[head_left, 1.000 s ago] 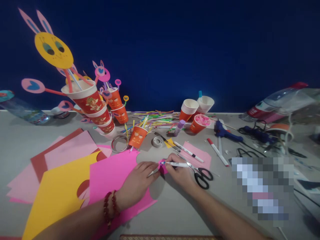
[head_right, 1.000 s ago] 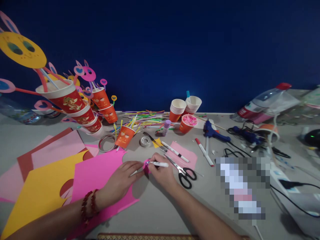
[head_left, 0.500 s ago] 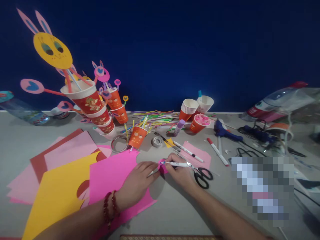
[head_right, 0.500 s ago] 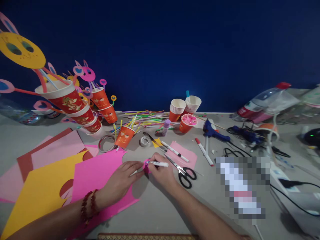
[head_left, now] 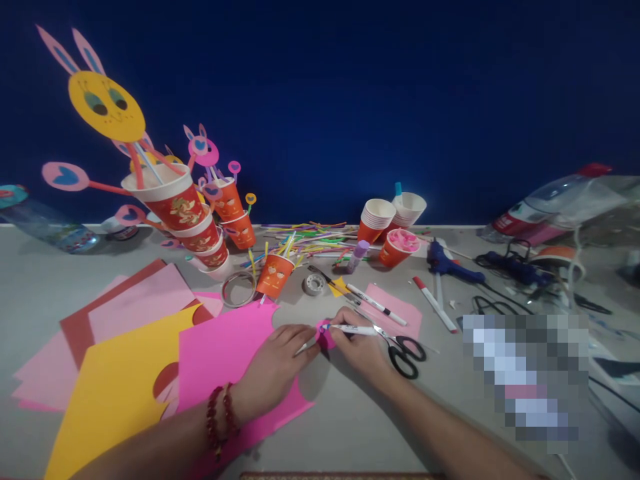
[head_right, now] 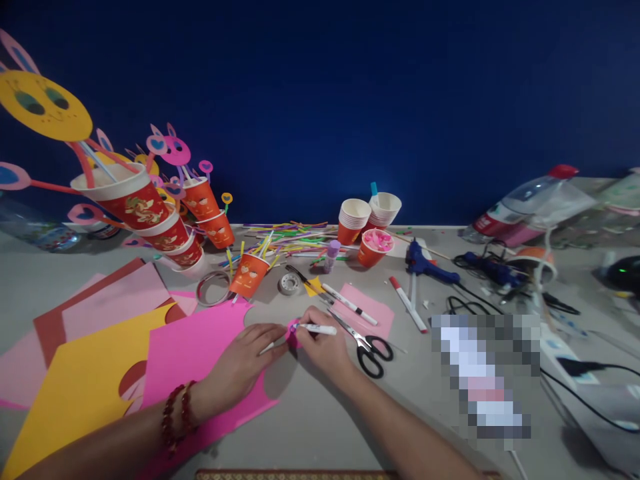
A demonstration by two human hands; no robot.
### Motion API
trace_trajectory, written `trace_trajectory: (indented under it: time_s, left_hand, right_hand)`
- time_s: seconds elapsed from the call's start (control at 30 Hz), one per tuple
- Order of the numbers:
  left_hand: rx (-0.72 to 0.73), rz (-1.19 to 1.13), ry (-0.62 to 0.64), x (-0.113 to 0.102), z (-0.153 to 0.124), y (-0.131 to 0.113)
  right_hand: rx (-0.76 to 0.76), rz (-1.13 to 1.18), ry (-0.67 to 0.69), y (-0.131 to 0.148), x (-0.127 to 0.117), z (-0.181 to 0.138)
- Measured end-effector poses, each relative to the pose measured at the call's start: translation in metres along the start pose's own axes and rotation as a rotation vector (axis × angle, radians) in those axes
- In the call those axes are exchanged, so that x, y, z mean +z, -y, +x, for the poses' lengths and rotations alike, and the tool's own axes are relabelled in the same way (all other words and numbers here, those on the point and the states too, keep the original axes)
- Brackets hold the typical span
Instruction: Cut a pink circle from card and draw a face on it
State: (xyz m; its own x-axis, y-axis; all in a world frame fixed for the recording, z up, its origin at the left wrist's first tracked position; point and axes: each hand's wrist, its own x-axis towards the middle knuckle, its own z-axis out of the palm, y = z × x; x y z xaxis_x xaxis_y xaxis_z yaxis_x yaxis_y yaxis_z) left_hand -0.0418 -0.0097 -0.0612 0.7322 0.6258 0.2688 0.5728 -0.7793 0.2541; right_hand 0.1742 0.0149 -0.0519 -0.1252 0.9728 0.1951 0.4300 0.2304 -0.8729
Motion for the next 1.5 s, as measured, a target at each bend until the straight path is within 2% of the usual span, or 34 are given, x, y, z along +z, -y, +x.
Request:
trace_trajectory:
  time_s: [1.17, 1.5]
  left_hand:
    - [-0.010, 0.009, 0.018, 0.0000, -0.0013, -0.0005]
    - [-0.008, 0.026, 0.006, 0.0009, -0.0009, -0.0008]
  right_hand:
    - [0.045, -0.001, -0.008, 0.0022, -0.0010, 0.0001]
    - [-0.003, 0.029, -0.019, -0.0017, 0.0003, 0.0002]
